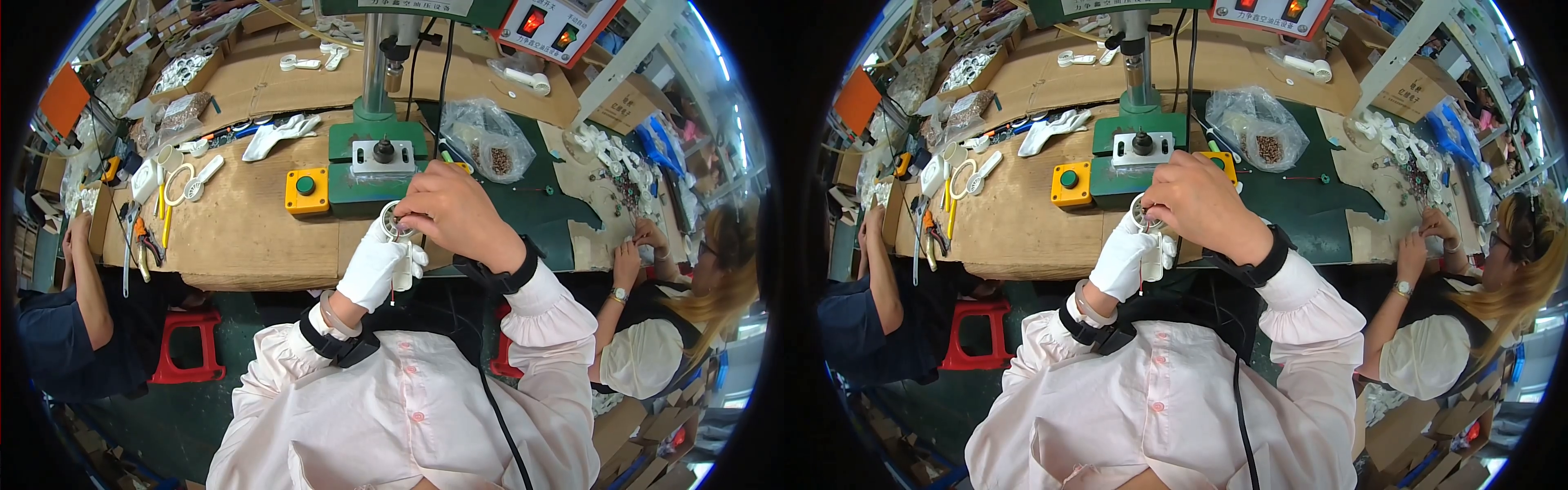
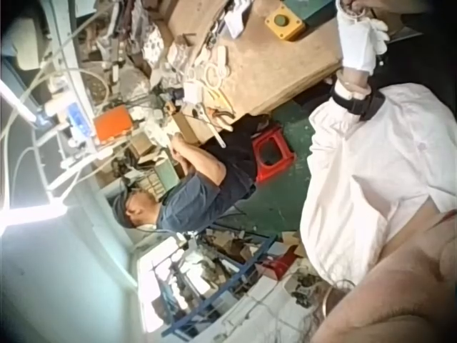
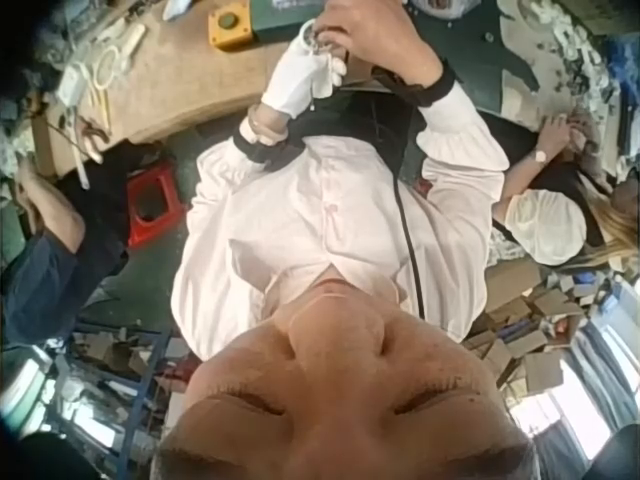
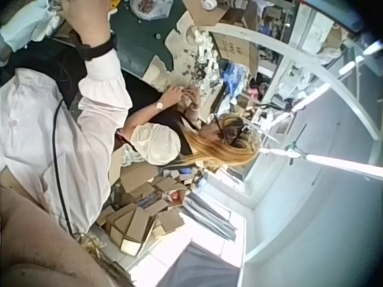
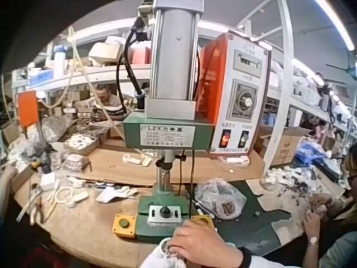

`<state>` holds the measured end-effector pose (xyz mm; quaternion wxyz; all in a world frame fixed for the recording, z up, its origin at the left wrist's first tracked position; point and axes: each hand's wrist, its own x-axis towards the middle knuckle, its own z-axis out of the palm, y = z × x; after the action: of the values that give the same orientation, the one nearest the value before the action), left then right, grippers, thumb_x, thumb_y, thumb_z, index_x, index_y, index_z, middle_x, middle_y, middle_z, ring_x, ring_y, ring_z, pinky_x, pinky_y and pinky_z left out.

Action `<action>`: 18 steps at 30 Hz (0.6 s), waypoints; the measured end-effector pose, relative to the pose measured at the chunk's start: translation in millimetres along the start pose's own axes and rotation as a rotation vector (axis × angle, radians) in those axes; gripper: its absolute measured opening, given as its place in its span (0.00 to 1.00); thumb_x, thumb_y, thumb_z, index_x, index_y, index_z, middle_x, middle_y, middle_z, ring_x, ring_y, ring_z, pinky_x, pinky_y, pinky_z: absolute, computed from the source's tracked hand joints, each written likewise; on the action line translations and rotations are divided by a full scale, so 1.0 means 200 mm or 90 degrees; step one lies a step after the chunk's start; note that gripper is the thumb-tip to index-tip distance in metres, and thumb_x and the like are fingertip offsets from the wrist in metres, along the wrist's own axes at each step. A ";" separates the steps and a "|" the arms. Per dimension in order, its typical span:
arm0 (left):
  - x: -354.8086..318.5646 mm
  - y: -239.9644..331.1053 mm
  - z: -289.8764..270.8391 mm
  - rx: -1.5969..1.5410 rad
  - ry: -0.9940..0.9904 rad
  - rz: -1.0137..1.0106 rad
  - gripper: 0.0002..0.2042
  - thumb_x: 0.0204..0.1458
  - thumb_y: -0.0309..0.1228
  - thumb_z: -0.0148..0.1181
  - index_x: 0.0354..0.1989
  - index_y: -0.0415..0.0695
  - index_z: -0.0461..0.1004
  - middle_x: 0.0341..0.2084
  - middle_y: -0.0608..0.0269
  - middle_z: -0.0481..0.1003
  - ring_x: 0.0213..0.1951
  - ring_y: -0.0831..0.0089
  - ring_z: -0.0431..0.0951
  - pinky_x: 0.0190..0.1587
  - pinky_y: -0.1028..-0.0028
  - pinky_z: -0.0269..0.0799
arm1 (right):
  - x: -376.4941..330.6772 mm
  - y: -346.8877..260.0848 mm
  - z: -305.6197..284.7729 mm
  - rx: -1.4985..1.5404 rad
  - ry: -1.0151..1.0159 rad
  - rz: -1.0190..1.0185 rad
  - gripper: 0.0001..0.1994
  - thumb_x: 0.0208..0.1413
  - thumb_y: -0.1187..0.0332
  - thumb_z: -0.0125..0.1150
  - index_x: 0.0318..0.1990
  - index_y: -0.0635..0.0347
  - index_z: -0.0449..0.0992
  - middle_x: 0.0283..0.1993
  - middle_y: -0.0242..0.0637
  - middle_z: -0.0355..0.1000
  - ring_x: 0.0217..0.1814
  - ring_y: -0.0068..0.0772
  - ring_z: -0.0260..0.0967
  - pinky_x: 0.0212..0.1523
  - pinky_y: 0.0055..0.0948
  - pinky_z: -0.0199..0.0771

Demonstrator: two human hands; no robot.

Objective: The person places a fan housing into a press machine, presses two buttons to operate it, and then manually fits a motor and fan blade into the housing. They repeat this assembly process, handling the components for each unit.

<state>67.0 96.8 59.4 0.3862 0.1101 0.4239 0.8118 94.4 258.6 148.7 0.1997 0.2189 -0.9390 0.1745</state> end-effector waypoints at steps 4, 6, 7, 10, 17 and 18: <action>0.00 0.00 0.00 0.001 0.002 0.005 0.25 0.50 0.15 0.43 0.59 0.42 0.61 0.41 0.60 0.71 0.30 0.68 0.79 0.29 0.72 0.77 | 0.00 -0.01 0.00 -0.008 -0.006 0.005 0.07 0.43 0.66 0.71 0.31 0.51 0.82 0.29 0.27 0.71 0.38 0.36 0.65 0.40 0.35 0.68; 0.00 -0.01 0.00 -0.003 -0.002 0.007 0.24 0.50 0.15 0.43 0.59 0.42 0.61 0.41 0.60 0.71 0.30 0.68 0.79 0.29 0.72 0.77 | 0.00 -0.01 0.00 -0.007 -0.006 0.007 0.07 0.43 0.66 0.71 0.31 0.51 0.82 0.29 0.27 0.71 0.38 0.36 0.66 0.40 0.35 0.68; 0.00 -0.01 -0.01 -0.003 -0.002 0.007 0.24 0.50 0.15 0.43 0.59 0.42 0.61 0.41 0.60 0.71 0.30 0.68 0.79 0.29 0.72 0.77 | 0.01 -0.01 0.00 -0.007 -0.007 0.009 0.07 0.43 0.66 0.71 0.31 0.52 0.82 0.29 0.28 0.71 0.38 0.36 0.66 0.40 0.35 0.67; 0.00 -0.01 -0.01 0.009 -0.007 0.014 0.24 0.51 0.16 0.43 0.59 0.42 0.61 0.41 0.60 0.71 0.30 0.68 0.79 0.29 0.72 0.77 | 0.01 -0.02 0.00 -0.010 -0.007 0.011 0.07 0.43 0.66 0.71 0.31 0.52 0.82 0.29 0.28 0.71 0.38 0.36 0.66 0.40 0.35 0.67; 0.00 -0.01 -0.03 0.005 -0.013 -0.004 0.24 0.52 0.16 0.43 0.59 0.43 0.60 0.40 0.60 0.71 0.30 0.68 0.79 0.29 0.72 0.78 | 0.00 -0.01 0.02 -0.014 -0.001 0.007 0.07 0.43 0.67 0.71 0.31 0.52 0.83 0.29 0.28 0.71 0.38 0.37 0.66 0.40 0.35 0.67; 0.00 -0.01 -0.03 0.009 -0.013 -0.006 0.24 0.52 0.16 0.43 0.60 0.43 0.60 0.41 0.61 0.71 0.30 0.68 0.79 0.29 0.72 0.78 | 0.00 -0.01 0.02 -0.009 -0.001 0.003 0.07 0.43 0.67 0.71 0.31 0.52 0.83 0.29 0.28 0.71 0.38 0.37 0.66 0.40 0.35 0.67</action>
<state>64.7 94.8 54.2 0.3936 0.1189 0.4262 0.8058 93.5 255.3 146.4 0.1999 0.2150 -0.9411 0.1678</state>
